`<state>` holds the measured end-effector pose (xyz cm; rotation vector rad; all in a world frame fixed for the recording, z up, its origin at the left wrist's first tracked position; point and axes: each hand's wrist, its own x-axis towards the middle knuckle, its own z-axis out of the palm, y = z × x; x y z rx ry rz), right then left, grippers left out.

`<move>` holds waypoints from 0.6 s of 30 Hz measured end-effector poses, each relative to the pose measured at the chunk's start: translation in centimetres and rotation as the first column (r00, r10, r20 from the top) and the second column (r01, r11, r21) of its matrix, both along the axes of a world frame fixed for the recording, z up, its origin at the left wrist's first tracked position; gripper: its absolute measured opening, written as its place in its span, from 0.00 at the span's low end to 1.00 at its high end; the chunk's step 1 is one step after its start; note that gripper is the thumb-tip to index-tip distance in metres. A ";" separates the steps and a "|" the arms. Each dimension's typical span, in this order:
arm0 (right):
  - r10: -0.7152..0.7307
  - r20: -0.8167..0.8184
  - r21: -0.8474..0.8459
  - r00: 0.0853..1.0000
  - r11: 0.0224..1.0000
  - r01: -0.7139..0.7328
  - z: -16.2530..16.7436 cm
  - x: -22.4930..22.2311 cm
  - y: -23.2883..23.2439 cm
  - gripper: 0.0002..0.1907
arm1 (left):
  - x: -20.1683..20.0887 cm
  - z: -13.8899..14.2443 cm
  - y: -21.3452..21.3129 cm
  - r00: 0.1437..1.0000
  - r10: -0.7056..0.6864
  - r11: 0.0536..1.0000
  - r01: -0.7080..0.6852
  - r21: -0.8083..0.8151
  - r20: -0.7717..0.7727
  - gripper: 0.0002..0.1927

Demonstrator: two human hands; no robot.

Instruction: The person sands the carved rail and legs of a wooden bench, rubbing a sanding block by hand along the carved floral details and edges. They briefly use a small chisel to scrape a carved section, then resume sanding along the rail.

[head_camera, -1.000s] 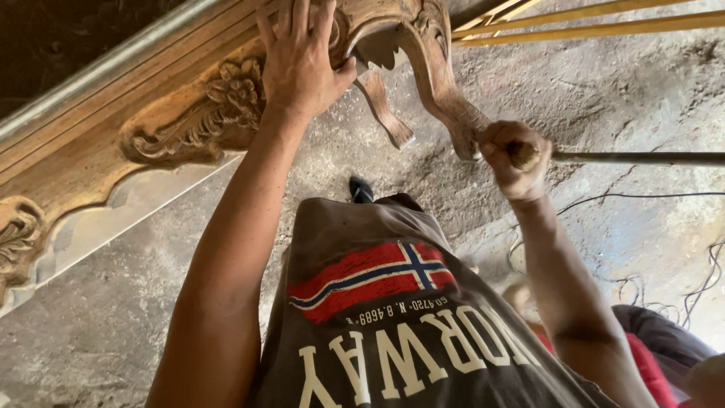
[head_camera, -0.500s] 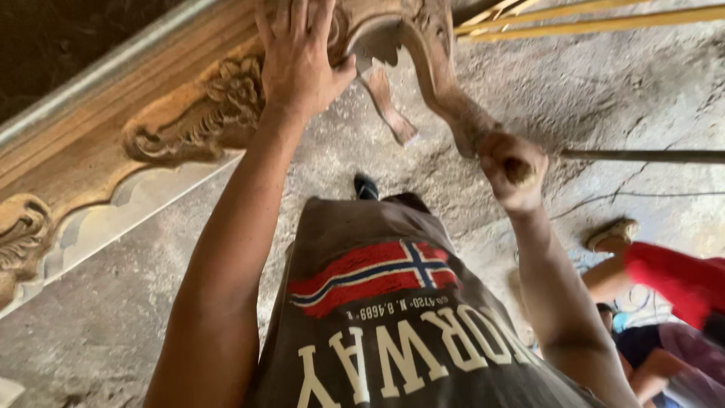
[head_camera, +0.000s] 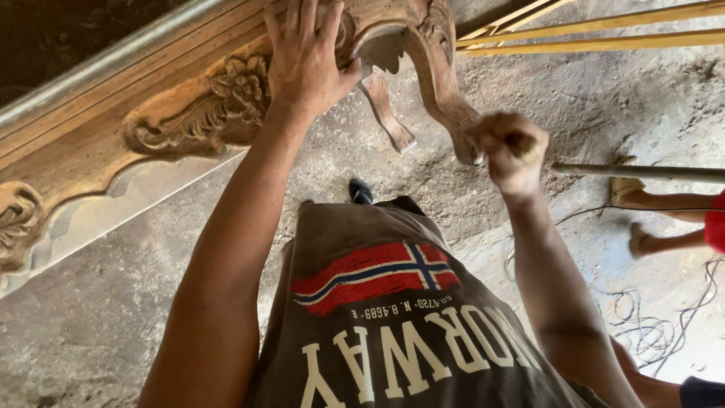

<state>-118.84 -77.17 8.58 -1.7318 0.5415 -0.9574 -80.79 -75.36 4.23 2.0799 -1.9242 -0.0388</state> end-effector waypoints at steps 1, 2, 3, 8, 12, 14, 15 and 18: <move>-0.009 -0.050 -0.040 0.999 0.999 0.007 -0.3 0.4 -0.4 0.07 | 0.0 0.0 0.1 1.000 0.003 1.000 -0.003 0.011 -0.006 0.55; 0.031 -0.044 -0.073 0.999 0.997 -0.035 -0.5 0.8 -0.6 0.08 | -0.1 -0.1 0.2 1.000 0.005 1.000 -0.004 0.024 -0.012 0.55; 0.072 -0.035 -0.114 0.997 0.991 -0.075 -0.8 1.2 -0.9 0.09 | -0.1 -0.1 0.2 1.000 0.007 1.000 -0.006 0.030 -0.016 0.56; 0.130 -0.065 -0.031 0.989 0.991 -0.132 -1.4 2.1 -1.6 0.08 | 0.1 -0.3 -0.1 0.999 0.005 0.998 -0.002 -0.065 0.046 0.58; 0.154 -0.080 -0.078 0.985 0.984 -0.160 -0.8 2.1 -1.2 0.11 | 0.0 -0.5 -0.2 1.000 0.012 1.000 -0.013 0.020 0.023 0.59; 0.175 -0.063 -0.074 0.983 0.981 -0.179 -0.4 2.0 -1.2 0.10 | -0.1 -0.5 -0.2 1.000 0.015 0.999 -0.016 0.043 0.022 0.59; 0.178 -0.043 -0.048 0.983 0.983 -0.180 -0.2 1.8 -1.2 0.10 | -0.1 -0.5 -0.2 0.999 0.020 0.999 -0.021 0.033 0.030 0.59; 0.090 -0.105 -0.099 0.990 0.990 -0.100 -0.2 2.0 -1.4 0.09 | -0.1 -0.4 -0.2 0.999 0.028 0.999 -0.029 0.040 0.024 0.58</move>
